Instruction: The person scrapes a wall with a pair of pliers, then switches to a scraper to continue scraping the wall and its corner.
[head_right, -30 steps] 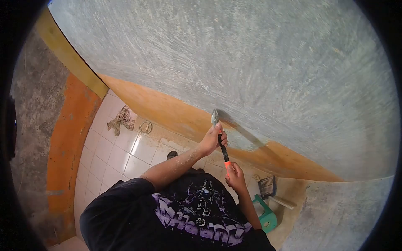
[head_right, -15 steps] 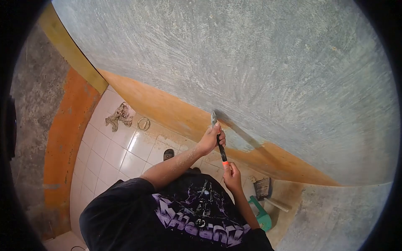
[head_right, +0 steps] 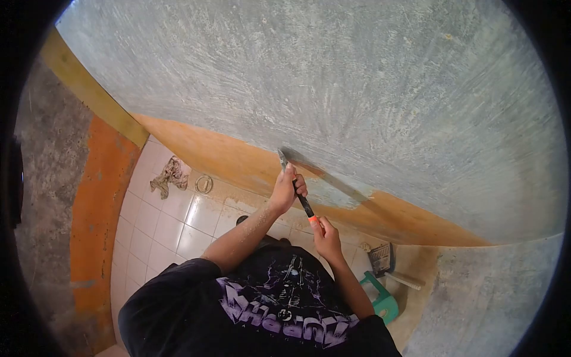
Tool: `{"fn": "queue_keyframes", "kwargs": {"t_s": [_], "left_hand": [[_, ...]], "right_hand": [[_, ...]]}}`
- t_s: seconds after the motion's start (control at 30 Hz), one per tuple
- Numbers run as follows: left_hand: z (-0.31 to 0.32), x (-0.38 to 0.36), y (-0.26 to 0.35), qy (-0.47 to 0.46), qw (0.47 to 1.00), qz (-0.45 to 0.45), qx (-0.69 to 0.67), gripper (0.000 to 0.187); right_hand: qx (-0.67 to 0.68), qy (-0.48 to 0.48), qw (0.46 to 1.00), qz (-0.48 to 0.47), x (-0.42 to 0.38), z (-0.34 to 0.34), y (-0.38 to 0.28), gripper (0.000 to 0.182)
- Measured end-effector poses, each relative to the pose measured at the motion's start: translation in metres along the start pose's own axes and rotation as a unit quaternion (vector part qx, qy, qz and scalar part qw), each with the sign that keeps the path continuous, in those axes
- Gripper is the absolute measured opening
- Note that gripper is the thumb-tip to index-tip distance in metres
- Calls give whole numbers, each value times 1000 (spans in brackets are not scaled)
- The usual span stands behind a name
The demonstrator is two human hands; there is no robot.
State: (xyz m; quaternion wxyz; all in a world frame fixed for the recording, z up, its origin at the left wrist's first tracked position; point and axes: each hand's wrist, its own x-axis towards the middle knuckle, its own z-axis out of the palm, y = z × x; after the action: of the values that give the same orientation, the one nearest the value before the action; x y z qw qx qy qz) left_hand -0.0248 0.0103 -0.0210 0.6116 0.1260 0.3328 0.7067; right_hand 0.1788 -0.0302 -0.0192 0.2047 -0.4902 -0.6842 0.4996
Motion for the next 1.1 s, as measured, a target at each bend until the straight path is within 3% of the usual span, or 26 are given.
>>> {"fn": "queue_keyframes", "kwargs": {"t_s": [0.27,0.37,0.47,0.8,0.97,1.1], "left_hand": [[3,-2,0,-20,1000,-20,5,37],[-22,6,6,-21,1000,1,6,37],[-35,6,32,34,999,27,3,38],[-11,-8,16,-42,998,-52,14,34],[-12,-4,11,-42,998,-41,27,34],[-10,-6,9,-29,999,-31,24,35]], "right_hand": [[55,-6,996,63,-5,-6,-2,29],[29,-1,1000,-8,8,11,4,30],[-9,-13,1000,11,19,32,-25,30],[71,11,996,45,-10,18,5,30],[68,21,997,26,-13,26,8,28],[98,11,993,66,-13,24,3,30]]}}
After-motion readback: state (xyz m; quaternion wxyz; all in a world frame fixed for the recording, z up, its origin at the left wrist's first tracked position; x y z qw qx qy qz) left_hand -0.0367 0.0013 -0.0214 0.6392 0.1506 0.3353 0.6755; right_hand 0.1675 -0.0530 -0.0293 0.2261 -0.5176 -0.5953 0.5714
